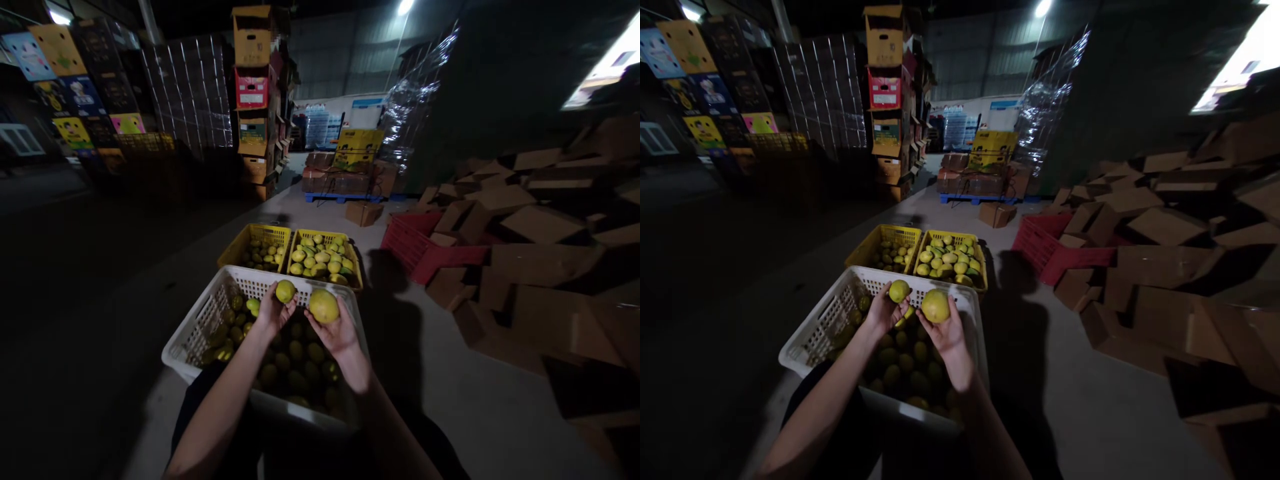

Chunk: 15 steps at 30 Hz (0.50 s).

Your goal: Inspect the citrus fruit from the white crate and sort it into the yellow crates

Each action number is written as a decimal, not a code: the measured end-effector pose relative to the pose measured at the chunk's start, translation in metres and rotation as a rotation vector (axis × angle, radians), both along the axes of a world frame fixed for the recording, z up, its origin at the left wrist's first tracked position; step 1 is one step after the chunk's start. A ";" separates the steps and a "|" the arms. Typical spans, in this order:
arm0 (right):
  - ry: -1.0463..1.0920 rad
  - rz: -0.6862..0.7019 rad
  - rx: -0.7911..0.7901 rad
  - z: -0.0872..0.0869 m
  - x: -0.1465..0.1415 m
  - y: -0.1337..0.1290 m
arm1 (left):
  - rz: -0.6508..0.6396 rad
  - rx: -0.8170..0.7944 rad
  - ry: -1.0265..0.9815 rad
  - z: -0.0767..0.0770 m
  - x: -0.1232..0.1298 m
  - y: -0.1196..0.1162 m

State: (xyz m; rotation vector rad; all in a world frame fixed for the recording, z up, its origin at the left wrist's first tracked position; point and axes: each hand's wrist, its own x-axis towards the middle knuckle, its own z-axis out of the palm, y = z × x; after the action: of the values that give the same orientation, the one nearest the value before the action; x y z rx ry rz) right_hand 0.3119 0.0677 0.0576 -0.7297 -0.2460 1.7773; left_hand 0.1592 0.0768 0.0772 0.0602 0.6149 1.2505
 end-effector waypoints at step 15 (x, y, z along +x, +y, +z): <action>0.054 0.102 0.135 0.012 0.010 -0.016 | -0.077 0.040 0.195 -0.028 -0.011 -0.011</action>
State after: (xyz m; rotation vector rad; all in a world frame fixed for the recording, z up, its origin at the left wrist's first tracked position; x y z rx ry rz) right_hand 0.3223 0.0521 0.0698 -0.5809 -0.3682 1.8540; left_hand 0.1486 0.0656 0.0495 0.2390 0.7489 1.1909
